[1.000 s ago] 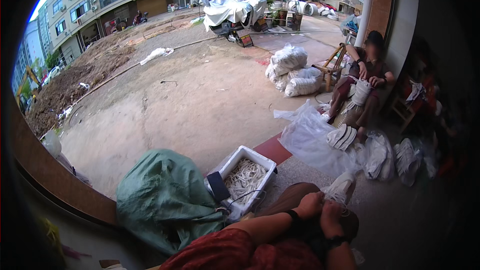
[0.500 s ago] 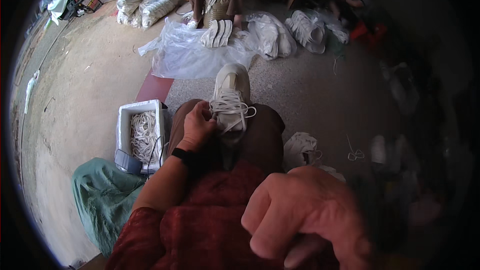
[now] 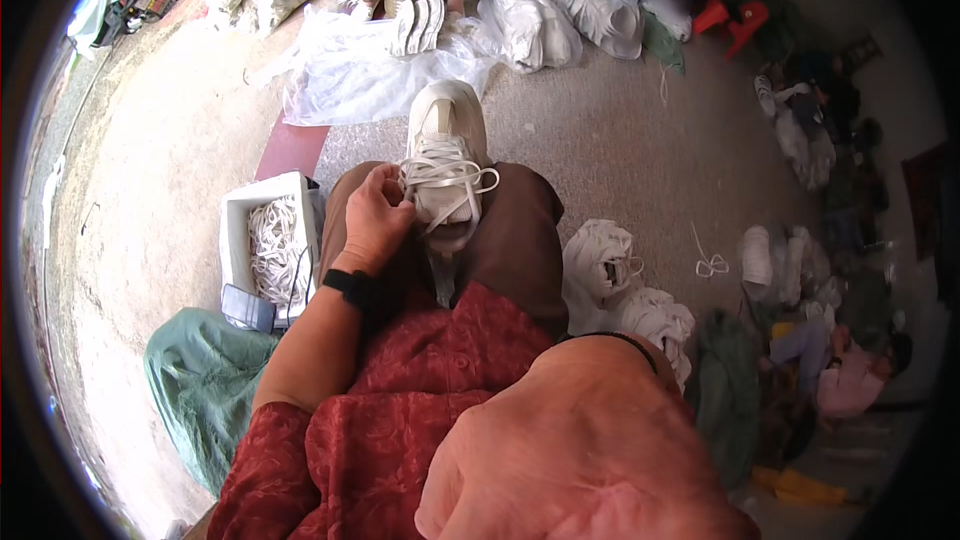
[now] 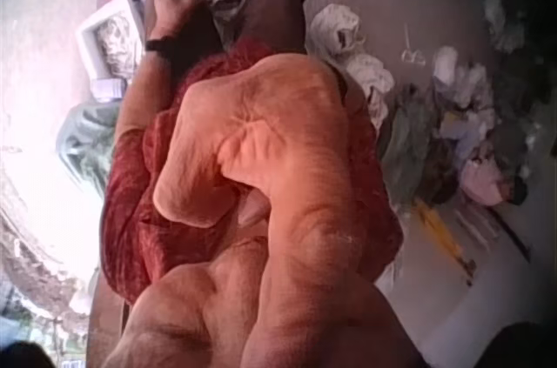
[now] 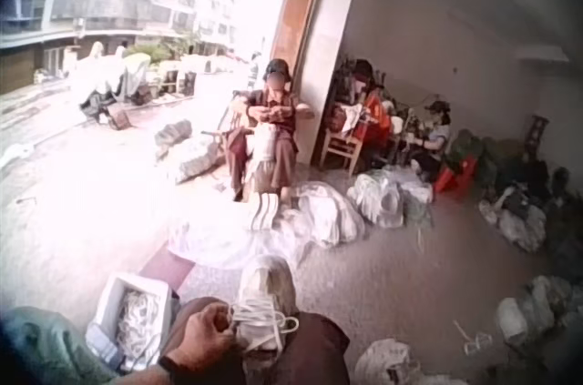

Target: Lacing a white sneaker in a shoe manufacturing facility.

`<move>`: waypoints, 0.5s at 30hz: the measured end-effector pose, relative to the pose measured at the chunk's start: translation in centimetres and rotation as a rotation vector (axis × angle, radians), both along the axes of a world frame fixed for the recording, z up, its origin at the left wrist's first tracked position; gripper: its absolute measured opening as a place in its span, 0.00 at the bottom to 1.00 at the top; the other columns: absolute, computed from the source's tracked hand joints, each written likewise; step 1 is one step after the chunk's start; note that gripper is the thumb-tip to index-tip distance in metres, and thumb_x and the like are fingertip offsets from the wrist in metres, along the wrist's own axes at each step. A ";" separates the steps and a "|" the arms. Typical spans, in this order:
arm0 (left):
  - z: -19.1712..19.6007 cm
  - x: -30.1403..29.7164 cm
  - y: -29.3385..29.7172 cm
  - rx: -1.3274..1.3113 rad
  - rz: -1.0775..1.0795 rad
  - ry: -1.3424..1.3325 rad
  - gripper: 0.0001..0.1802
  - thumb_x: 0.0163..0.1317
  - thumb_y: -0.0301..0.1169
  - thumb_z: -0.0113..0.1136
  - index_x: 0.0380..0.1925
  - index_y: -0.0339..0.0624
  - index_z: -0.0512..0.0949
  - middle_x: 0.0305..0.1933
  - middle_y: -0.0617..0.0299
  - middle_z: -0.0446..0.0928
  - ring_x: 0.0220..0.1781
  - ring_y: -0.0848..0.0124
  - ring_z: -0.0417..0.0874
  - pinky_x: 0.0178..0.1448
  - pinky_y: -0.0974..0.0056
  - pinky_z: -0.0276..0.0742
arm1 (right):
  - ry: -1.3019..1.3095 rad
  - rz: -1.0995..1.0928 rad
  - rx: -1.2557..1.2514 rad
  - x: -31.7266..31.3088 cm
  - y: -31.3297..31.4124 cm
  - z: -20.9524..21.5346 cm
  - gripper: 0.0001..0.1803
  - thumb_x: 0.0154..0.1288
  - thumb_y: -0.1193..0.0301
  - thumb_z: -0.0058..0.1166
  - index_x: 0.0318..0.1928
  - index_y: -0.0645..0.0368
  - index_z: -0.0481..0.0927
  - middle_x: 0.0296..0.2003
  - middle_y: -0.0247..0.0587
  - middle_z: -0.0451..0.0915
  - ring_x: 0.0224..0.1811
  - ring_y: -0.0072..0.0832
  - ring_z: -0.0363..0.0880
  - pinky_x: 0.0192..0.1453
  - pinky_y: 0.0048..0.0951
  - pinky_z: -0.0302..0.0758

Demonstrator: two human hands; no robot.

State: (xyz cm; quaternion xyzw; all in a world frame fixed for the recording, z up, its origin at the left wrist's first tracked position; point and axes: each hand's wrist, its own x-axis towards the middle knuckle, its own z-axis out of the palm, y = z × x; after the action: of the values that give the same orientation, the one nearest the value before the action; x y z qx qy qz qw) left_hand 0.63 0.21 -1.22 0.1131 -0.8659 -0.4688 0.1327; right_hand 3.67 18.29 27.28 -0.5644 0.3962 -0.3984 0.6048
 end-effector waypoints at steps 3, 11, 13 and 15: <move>-0.3 0.0 -0.6 -0.025 0.008 0.024 0.21 0.41 0.27 0.56 0.41 0.37 0.74 0.25 0.57 0.77 0.29 0.61 0.79 0.38 0.62 0.74 | -0.118 0.019 -0.029 -0.3 -0.3 -1.2 0.10 0.58 0.67 0.52 0.34 0.63 0.74 0.30 0.37 0.73 0.27 0.22 0.72 0.39 0.24 0.72; -2.0 0.2 -1.5 0.131 -0.002 0.054 0.23 0.41 0.27 0.58 0.43 0.38 0.72 0.27 0.58 0.79 0.31 0.65 0.81 0.39 0.65 0.76 | 0.307 -0.822 -0.308 -2.3 -0.6 -13.1 0.06 0.55 0.75 0.52 0.24 0.62 0.71 0.24 0.42 0.71 0.24 0.29 0.72 0.30 0.27 0.70; -1.2 0.1 -1.1 0.162 -0.028 0.054 0.23 0.41 0.26 0.59 0.43 0.38 0.72 0.28 0.58 0.79 0.31 0.66 0.81 0.39 0.65 0.76 | 0.760 -0.942 -0.130 -3.5 0.3 -21.2 0.02 0.51 0.78 0.51 0.28 0.63 0.74 0.28 0.44 0.75 0.31 0.34 0.76 0.36 0.31 0.72; -1.1 0.2 -1.3 0.205 -0.052 0.045 0.24 0.41 0.26 0.60 0.43 0.37 0.71 0.31 0.56 0.80 0.32 0.67 0.81 0.40 0.66 0.76 | 0.949 -0.974 -0.169 -3.3 -0.1 -25.7 0.04 0.49 0.79 0.51 0.29 0.63 0.74 0.29 0.45 0.75 0.34 0.36 0.76 0.38 0.32 0.73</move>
State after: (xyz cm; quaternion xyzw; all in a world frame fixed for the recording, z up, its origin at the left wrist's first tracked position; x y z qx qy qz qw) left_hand 0.83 -1.13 -2.28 0.0929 -0.8128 -0.5608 0.1275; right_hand 0.36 18.22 1.56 -0.4805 0.7945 -0.3644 0.0714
